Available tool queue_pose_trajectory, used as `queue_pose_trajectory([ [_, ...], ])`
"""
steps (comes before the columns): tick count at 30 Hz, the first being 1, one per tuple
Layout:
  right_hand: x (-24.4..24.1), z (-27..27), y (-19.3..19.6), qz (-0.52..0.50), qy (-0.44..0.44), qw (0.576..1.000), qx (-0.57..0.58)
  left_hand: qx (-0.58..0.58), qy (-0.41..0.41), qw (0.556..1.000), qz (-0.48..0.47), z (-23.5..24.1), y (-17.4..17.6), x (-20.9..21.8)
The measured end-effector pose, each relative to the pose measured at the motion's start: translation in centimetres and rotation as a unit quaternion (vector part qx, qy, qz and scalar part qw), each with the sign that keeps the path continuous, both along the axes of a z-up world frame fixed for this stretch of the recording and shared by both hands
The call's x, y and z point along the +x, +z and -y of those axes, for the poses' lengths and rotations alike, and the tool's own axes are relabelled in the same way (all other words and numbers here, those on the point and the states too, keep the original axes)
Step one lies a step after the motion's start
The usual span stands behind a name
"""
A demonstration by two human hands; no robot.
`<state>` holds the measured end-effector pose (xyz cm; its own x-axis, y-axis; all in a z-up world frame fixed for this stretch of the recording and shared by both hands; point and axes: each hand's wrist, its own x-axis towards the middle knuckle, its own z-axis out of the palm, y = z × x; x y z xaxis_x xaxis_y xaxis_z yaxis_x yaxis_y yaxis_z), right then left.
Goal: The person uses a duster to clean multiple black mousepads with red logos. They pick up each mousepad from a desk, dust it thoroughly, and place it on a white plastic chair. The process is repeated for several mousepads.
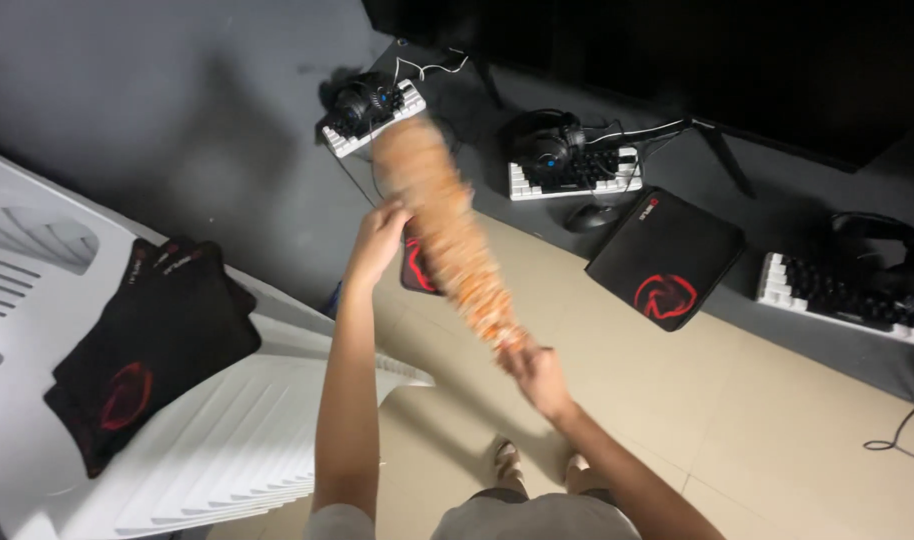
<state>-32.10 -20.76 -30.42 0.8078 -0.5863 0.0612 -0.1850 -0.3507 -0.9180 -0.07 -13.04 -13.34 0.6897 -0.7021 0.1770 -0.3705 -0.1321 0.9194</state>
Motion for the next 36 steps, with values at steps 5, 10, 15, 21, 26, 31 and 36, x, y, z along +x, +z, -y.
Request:
queue_pose_trajectory([
  [5,3.0,-2.9,4.7,0.033,-0.053,0.996,0.071,0.020,-0.025,0.998,-0.055,-3.8,1.0,2.9],
  [10,2.3,-5.9,7.2,0.153,0.014,0.987,-0.035,-0.029,-0.082,0.995,0.046,-7.0,-5.2,10.3],
  [15,3.8,-5.1,2.3,0.012,-0.123,0.988,0.097,0.004,-0.218,0.976,-0.017,-7.1,5.4,3.4],
  [21,2.3,-7.4,2.0,0.127,-0.100,0.986,-0.038,0.101,-0.206,0.964,0.132,-6.9,2.4,6.9],
  [26,2.9,-8.9,3.2,0.070,-0.159,0.943,0.284,-0.048,-0.190,0.970,-0.147,-5.9,9.8,0.4],
  [31,5.1,-15.4,0.1,0.132,-0.118,0.854,0.489,-0.077,-0.107,0.920,-0.369,-3.1,11.1,0.8],
  [36,6.4,-15.5,6.6,0.073,-0.125,0.853,0.501,-0.192,-0.112,0.914,-0.339,-0.6,9.2,1.3],
])
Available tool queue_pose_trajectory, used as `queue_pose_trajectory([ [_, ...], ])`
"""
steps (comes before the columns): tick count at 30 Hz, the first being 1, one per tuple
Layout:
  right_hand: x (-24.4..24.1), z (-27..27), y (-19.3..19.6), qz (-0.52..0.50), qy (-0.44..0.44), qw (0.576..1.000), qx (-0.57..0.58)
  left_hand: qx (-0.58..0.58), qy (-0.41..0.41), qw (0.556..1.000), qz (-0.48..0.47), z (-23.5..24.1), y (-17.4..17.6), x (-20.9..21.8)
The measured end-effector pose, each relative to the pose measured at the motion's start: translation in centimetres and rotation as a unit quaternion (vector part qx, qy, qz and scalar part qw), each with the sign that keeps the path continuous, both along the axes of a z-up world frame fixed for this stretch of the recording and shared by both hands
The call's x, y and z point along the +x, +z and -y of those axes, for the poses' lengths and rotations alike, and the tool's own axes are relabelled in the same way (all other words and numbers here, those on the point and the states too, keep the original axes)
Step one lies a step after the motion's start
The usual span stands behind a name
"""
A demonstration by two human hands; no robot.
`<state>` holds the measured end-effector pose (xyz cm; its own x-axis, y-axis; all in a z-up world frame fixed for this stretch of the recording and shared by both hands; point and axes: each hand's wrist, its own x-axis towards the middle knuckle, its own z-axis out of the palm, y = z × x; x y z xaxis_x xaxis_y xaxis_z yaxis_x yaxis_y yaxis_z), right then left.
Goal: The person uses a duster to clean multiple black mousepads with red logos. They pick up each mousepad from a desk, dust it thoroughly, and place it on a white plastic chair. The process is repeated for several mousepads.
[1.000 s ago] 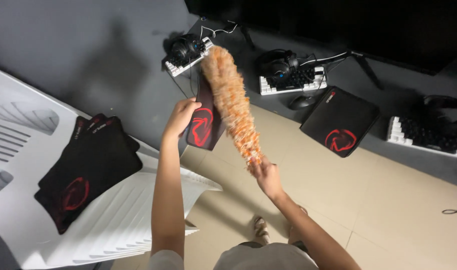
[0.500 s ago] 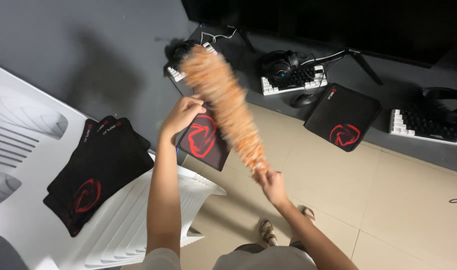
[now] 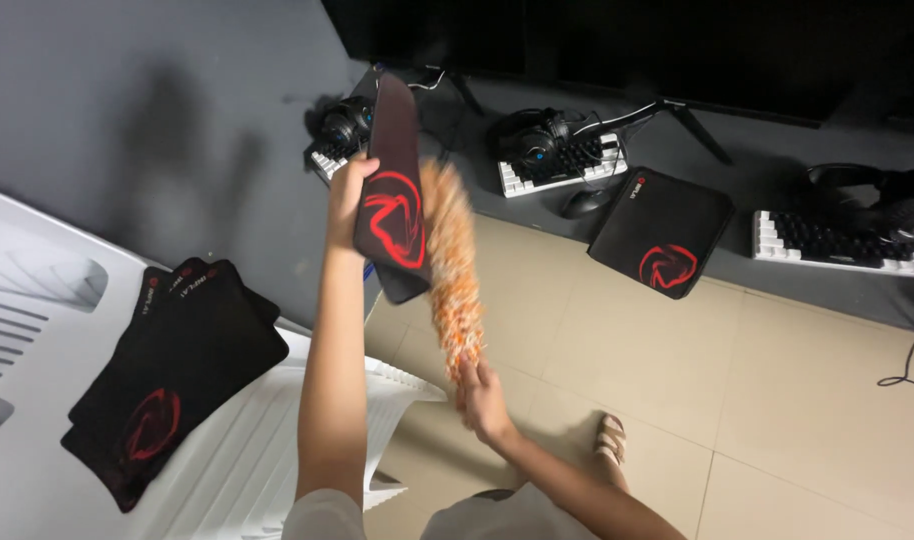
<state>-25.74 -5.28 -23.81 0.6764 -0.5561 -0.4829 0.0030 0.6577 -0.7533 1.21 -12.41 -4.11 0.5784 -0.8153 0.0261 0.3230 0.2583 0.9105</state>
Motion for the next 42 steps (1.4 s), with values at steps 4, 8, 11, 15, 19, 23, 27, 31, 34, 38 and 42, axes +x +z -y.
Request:
queue_pose_trajectory([
  [4,1.4,-0.1,-2.6,0.117,-0.040,0.991,-0.060,-0.037,0.038,0.993,0.109,0.6,-0.4,-0.9],
  [8,2.3,-0.3,-1.1,0.067,0.016,0.996,-0.059,-0.110,0.051,0.993,0.009,1.4,0.1,-1.7],
  [11,2.9,-0.1,1.7,0.042,0.019,0.998,-0.049,-0.131,0.090,0.986,-0.054,2.3,-3.3,1.2],
  [15,3.9,-0.8,1.8,0.072,0.003,0.996,-0.046,-0.097,0.170,0.967,-0.162,2.3,-2.1,0.6],
  [19,4.3,-1.7,1.4,0.046,0.062,0.996,-0.045,-0.134,0.190,0.963,-0.136,2.5,-3.4,3.0],
  [23,5.0,-0.5,-1.0,-0.016,0.059,0.998,-0.014,-0.158,0.175,0.960,-0.148,1.6,-1.9,3.2],
  [27,6.3,2.2,-1.2,0.093,-0.094,0.991,0.010,-0.098,0.205,0.963,-0.141,0.3,0.3,1.0],
  [31,6.9,1.4,0.7,0.156,-0.087,0.984,-0.024,-0.095,0.239,0.953,-0.163,1.6,-0.4,0.0],
  [34,6.7,-0.2,1.0,0.069,0.016,0.996,-0.058,-0.146,0.134,0.953,-0.231,2.8,-0.4,-1.3],
  [38,6.7,-0.7,-7.8,0.015,0.052,0.997,-0.061,-0.196,0.127,0.959,-0.161,3.6,-4.1,2.3],
  [42,5.7,1.9,-4.5,0.069,-0.067,0.995,0.015,-0.106,0.180,0.962,-0.178,1.9,-1.1,0.7],
])
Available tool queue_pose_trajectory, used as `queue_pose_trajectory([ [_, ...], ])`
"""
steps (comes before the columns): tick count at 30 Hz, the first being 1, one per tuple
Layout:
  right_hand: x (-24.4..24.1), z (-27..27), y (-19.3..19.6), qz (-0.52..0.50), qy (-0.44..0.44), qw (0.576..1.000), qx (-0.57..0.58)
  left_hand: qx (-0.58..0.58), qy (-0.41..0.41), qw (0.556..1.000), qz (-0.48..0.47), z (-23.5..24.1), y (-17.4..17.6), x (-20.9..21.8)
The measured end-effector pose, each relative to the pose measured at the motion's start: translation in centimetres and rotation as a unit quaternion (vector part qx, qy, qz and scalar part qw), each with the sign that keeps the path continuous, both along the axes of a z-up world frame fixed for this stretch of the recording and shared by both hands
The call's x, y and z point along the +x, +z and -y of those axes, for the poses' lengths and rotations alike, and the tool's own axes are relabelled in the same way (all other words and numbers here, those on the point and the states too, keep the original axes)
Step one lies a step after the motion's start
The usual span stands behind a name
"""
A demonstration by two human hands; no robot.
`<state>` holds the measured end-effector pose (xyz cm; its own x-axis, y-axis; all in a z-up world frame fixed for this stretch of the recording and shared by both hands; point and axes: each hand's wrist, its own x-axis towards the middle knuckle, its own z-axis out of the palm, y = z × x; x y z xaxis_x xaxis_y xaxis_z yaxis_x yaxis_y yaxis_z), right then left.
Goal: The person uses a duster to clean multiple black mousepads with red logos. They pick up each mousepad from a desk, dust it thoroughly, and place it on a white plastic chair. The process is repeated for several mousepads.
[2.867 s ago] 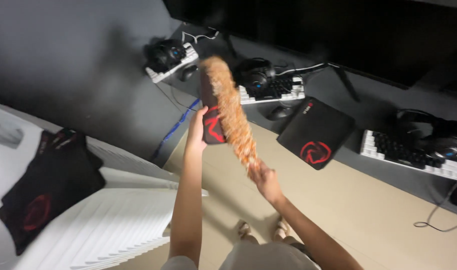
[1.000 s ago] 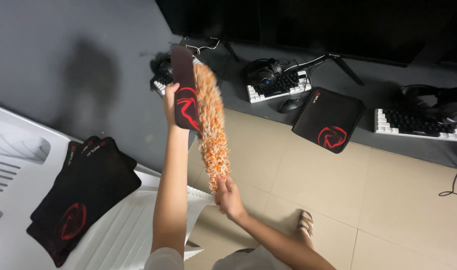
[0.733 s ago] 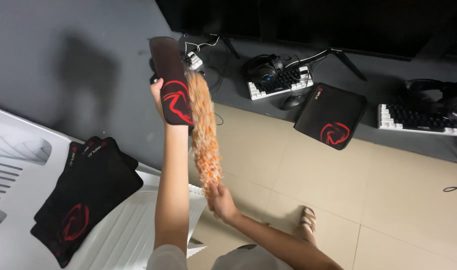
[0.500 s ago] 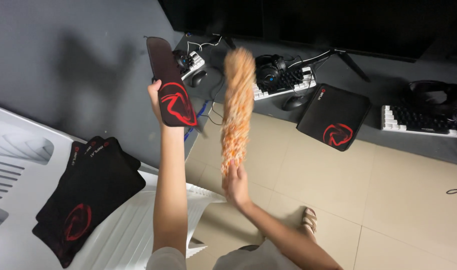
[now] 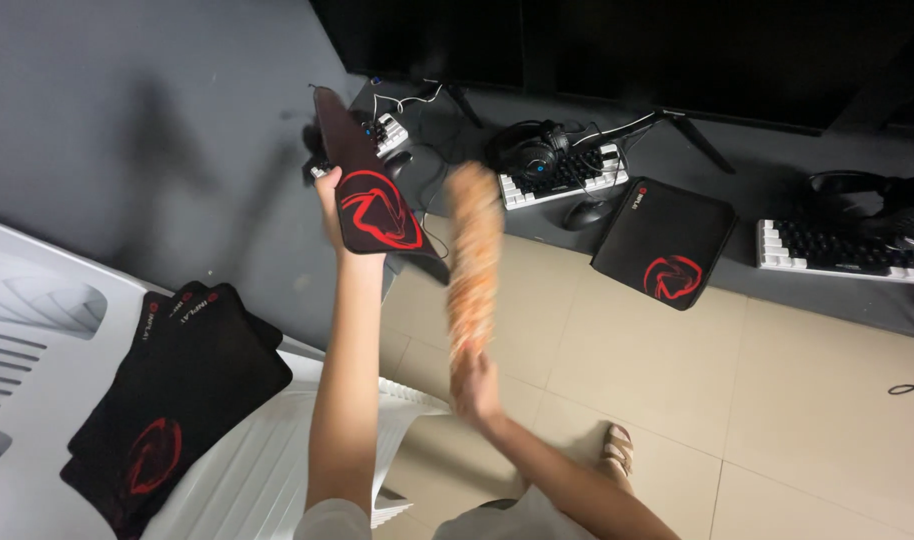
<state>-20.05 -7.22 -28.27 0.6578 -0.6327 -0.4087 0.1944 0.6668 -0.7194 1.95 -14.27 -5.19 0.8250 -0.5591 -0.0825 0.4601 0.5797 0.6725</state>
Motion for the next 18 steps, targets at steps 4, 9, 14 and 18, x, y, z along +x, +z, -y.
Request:
queue_pose_trajectory([
  [4,0.1,2.1,6.7,0.013,-0.049,0.998,0.027,-0.032,-0.021,0.996,0.074,-0.2,-0.9,0.2],
  [9,2.1,-1.3,-0.8,0.040,0.046,0.995,-0.076,-0.053,-0.050,0.997,-0.008,1.9,-0.1,-0.7],
  [14,-0.9,-0.2,-5.3,-0.078,0.054,0.990,-0.103,-0.015,-0.165,0.983,0.078,2.0,-3.4,5.1],
  [18,-3.2,5.8,-6.6,-0.143,-0.018,0.985,-0.096,0.415,-0.181,0.566,0.689,-1.4,1.6,4.3],
])
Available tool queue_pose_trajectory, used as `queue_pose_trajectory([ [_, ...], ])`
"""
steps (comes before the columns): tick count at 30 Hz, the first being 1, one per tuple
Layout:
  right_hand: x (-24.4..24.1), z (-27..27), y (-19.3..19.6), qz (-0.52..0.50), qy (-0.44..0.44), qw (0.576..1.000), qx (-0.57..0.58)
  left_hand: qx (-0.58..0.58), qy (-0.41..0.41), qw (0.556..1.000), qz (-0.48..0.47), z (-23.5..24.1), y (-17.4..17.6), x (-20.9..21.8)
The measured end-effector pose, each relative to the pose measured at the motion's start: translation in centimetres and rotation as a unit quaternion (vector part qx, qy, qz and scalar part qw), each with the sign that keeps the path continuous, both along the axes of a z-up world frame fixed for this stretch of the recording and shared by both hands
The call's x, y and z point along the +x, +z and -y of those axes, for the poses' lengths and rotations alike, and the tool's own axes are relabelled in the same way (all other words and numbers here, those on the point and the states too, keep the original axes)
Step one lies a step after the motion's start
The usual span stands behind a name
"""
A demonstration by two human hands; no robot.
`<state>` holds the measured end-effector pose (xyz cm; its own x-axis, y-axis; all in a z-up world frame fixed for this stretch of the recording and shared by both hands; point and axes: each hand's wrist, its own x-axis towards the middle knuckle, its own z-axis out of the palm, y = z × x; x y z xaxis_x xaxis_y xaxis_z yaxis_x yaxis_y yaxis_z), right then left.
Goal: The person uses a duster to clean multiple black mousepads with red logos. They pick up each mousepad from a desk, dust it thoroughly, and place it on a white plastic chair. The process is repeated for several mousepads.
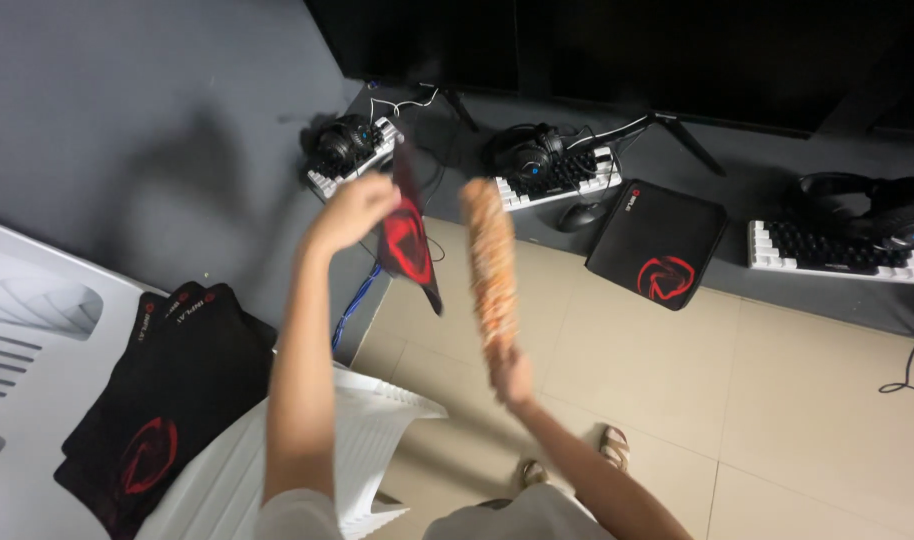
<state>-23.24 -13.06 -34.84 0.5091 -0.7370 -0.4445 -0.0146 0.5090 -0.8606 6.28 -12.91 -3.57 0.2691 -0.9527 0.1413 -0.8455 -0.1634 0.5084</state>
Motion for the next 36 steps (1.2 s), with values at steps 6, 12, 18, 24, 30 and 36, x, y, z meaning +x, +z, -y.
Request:
queue_pose_trajectory([
  [6,-2.5,8.2,13.9,0.101,-0.018,0.991,-0.084,0.032,0.001,0.970,0.242,-2.4,1.3,-3.8],
  [12,-3.1,5.2,14.7,0.099,0.132,0.985,-0.045,-0.174,-0.020,0.930,0.323,-2.3,1.2,-4.9],
  [18,-3.8,-0.6,9.8,-0.016,0.172,0.985,0.014,-0.292,0.013,0.923,0.252,-3.1,2.4,-6.0],
  [24,-3.4,0.5,12.1,0.004,0.102,0.991,-0.091,-0.333,0.065,0.929,0.149,-4.4,1.7,-6.2],
  [30,-1.5,-4.2,10.5,0.058,0.197,0.971,-0.126,-0.481,0.115,0.866,0.077,-4.7,3.5,-9.1],
  [36,-1.1,-5.4,8.2,0.032,0.144,0.985,-0.085,-0.436,0.185,0.866,0.160,-7.2,2.6,-6.8],
])
